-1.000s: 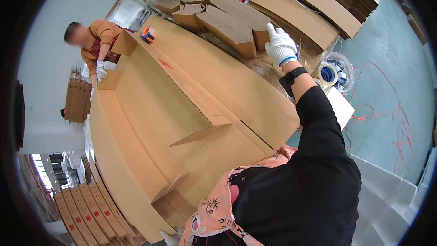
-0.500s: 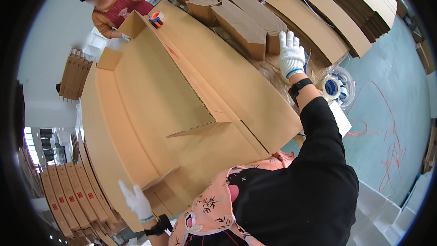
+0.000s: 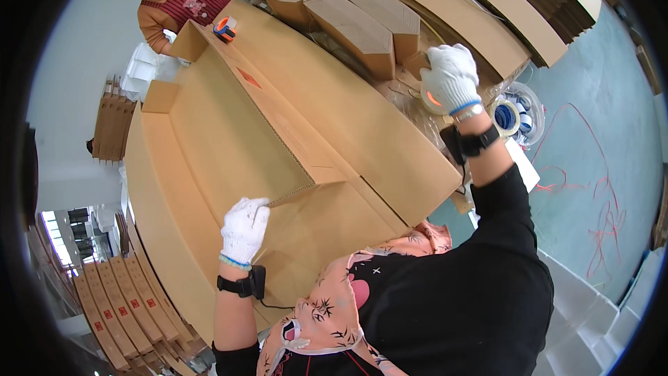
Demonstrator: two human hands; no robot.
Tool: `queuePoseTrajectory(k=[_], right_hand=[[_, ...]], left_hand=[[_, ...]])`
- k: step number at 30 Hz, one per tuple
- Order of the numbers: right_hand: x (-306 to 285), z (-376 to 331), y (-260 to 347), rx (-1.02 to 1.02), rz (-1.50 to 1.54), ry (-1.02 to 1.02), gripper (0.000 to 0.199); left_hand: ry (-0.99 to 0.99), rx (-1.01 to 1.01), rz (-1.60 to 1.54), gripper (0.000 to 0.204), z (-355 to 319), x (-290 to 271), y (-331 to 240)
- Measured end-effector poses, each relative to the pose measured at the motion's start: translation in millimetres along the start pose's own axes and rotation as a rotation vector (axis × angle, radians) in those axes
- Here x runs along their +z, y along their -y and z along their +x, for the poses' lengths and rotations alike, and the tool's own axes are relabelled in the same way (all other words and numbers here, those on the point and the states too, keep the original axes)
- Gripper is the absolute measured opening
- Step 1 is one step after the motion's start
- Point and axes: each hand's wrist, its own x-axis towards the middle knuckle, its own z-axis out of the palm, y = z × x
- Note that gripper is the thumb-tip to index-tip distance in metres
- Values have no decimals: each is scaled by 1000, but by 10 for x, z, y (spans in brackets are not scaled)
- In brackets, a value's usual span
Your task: The person assembles and packs large cardboard boxes with white foam inserts. They place foam pieces into the box, fold and tape the flaps shut, and stack the completed boxes. A coworker assists by handing over foam pieces and taping boxes.
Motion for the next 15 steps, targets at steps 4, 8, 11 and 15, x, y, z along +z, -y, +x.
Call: queuePoseTrajectory(k=[4, 8, 11, 15], right_hand=[[13, -602, 318, 326, 1103, -260, 31], [612, -986, 968, 424, 1347, 206, 48], [333, -1109, 1666, 248, 1375, 462, 55], [402, -872, 1947, 363, 1266, 557, 54]], left_hand=[[64, -30, -34, 23, -308, 18, -216], [29, -46, 75, 21, -448, 63, -419], [23, -29, 104, 21, -443, 87, -366], [50, -27, 104, 23, -429, 74, -339]])
